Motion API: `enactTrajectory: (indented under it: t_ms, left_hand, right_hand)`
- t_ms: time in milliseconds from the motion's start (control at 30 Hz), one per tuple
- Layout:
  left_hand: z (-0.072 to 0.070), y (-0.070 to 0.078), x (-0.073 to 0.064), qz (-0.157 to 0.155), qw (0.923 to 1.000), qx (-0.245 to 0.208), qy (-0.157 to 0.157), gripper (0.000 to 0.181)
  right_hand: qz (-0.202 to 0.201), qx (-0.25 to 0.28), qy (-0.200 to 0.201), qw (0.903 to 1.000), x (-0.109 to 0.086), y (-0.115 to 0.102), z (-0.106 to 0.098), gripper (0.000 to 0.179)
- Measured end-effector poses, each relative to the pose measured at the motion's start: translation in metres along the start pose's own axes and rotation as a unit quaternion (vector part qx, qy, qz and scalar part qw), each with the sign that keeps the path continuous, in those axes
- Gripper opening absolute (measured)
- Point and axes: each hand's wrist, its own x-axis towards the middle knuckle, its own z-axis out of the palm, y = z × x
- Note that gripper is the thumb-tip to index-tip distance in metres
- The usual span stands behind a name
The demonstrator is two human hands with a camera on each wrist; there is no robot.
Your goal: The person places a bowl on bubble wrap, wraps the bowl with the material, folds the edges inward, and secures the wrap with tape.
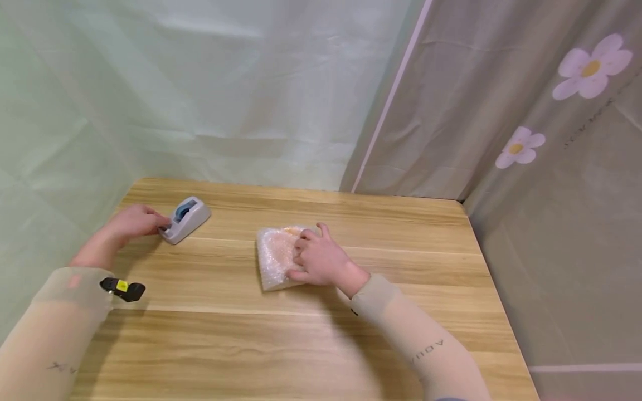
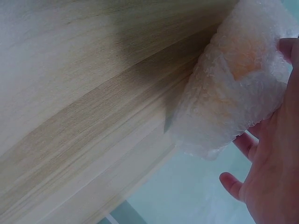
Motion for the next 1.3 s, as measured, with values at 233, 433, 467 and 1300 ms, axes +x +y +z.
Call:
enactTrajectory:
  t_ms: [233, 433, 467, 1300]
  left_hand:
    - [0.000, 0.009, -0.007, 0.001, 0.9998, -0.008, -0.020, 0.056]
    - [0.005, 0.009, -0.007, 0.022, 0.9992, 0.033, -0.001, 0.044]
    - [0.006, 0.010, -0.008, 0.019, 0.9992, 0.036, 0.001, 0.043]
    - [0.010, 0.023, -0.016, -0.001, 0.9967, 0.030, 0.076, 0.061]
  right_hand:
    - [0.009, 0.008, -0.008, 0.9999, -0.002, 0.000, -0.003, 0.046]
    - [0.008, 0.009, -0.009, 0.9999, -0.001, 0.000, -0.004, 0.046]
    - [0.008, 0.009, -0.010, 0.9999, 0.000, 0.000, -0.003, 0.046]
    - [0.023, 0.034, -0.022, 0.9989, 0.003, -0.001, -0.001, 0.048]
